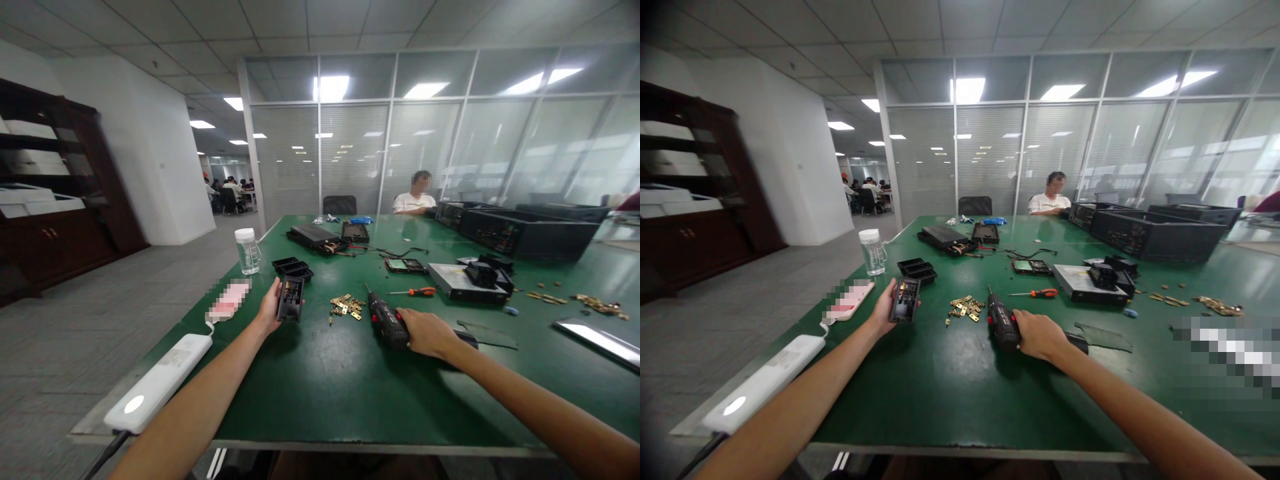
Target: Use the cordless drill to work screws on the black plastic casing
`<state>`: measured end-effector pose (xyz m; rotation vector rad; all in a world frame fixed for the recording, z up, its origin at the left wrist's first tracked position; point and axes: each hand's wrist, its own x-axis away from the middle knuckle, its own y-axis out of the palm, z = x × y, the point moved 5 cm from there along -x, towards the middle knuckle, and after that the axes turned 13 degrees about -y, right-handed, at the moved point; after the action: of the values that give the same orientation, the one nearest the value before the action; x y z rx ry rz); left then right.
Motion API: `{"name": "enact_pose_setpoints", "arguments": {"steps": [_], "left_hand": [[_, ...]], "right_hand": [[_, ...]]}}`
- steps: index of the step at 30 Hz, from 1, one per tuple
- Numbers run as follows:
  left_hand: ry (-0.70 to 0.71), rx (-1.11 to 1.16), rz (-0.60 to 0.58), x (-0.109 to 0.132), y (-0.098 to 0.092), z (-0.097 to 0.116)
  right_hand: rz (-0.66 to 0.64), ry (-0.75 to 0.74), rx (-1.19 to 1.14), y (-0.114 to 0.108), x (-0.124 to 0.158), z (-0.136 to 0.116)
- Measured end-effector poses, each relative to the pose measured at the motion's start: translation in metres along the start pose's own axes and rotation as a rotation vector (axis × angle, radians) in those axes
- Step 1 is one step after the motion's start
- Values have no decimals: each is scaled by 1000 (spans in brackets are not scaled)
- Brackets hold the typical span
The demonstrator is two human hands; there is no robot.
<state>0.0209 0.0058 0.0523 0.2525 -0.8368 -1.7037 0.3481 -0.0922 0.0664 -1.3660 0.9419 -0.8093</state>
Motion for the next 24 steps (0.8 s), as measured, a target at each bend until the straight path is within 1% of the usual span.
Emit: {"name": "enact_pose_setpoints", "arguments": {"steps": [3, 5, 8, 9, 10, 12, 14, 17, 20, 24], "left_hand": [[28, -65, 36, -2, -6, 3], [51, -91, 31, -6, -9, 4], [79, -88, -56, -12, -10, 4], [83, -78, -82, -13, -10, 4], [83, -67, -99, -14, -10, 3], [67, -46, -111, -14, -10, 2], [36, -31, -104, -10, -8, 2], [-14, -13, -76, -4, -4, 2], [-11, 36, -43, -2, -1, 3], [12, 105, 20, -3, -3, 5]], "right_hand": [[67, -2, -90, -9, 5, -5], [149, -32, -203, -18, 9, -10], [322, -61, -496, -34, 13, -22], [372, -35, -612, -38, 14, -25], [383, -10, -738, -41, 13, -30], [327, -79, -1005, -43, 8, -48], [329, -189, -1237, -46, 2, -65], [295, -214, -1448, -42, -10, -83], [225, -250, -1528, -34, -20, -96], [172, -264, -1492, -29, -28, -103]]}}
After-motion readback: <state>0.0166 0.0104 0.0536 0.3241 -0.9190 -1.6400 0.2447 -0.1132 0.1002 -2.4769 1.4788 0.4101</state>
